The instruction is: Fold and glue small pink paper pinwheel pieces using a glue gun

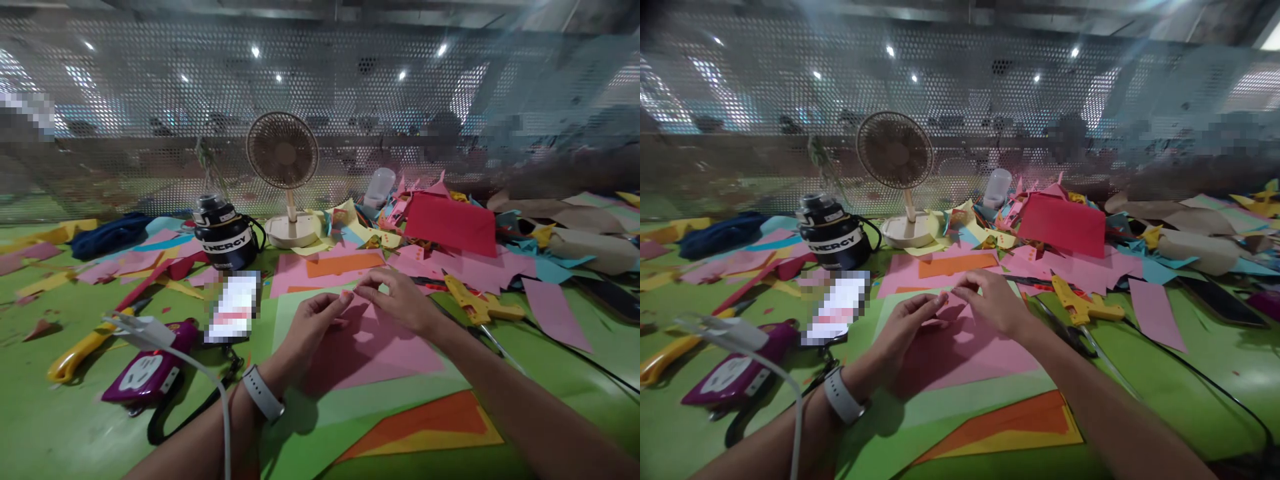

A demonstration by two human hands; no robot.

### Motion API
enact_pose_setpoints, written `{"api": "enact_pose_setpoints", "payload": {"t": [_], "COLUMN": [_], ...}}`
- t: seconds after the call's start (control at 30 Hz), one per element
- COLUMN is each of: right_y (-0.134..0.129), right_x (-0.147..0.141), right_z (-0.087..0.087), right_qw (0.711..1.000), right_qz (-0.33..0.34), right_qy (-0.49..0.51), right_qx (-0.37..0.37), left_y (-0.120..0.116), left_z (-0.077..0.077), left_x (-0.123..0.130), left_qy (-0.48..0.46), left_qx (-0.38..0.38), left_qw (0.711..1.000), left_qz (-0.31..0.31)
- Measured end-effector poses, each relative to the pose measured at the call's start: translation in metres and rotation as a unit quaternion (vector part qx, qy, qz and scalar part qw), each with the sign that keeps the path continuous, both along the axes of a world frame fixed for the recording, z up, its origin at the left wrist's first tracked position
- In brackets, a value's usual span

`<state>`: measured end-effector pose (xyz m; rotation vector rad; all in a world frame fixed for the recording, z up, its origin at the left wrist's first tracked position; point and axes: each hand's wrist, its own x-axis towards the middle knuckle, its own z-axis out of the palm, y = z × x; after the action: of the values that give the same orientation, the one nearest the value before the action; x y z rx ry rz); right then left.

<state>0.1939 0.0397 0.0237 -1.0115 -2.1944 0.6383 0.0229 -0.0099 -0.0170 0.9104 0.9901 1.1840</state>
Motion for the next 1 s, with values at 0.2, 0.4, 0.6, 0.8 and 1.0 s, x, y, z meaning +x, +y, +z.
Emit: {"api": "enact_pose_setpoints", "payload": {"t": [0.2, 0.4, 0.6, 0.8, 1.0], "right_y": [-0.001, 0.0, 0.008, 0.017, 0.018], "right_x": [-0.003, -0.002, 0.003, 0.002, 0.024], "right_z": [-0.008, -0.004, -0.008, -0.015, 0.021], "right_qw": [0.999, 1.0, 0.999, 0.996, 0.976], "right_qz": [0.006, 0.006, -0.026, -0.056, -0.138], "right_qy": [0.01, -0.022, 0.008, 0.023, 0.142], "right_qx": [0.044, -0.002, 0.028, 0.068, 0.094], "left_y": [0.005, 0.003, 0.006, 0.01, 0.012], "left_z": [-0.008, -0.006, -0.003, -0.006, -0.006], "left_x": [-0.001, -0.002, -0.006, -0.006, -0.007], "left_qy": [0.053, 0.0, 0.0, 0.029, 0.04], "left_qx": [0.091, 0.067, 0.021, 0.026, 0.011], "left_qw": [0.994, 0.998, 1.0, 0.999, 0.999], "left_qz": [0.016, 0.016, 0.001, -0.004, 0.014]}}
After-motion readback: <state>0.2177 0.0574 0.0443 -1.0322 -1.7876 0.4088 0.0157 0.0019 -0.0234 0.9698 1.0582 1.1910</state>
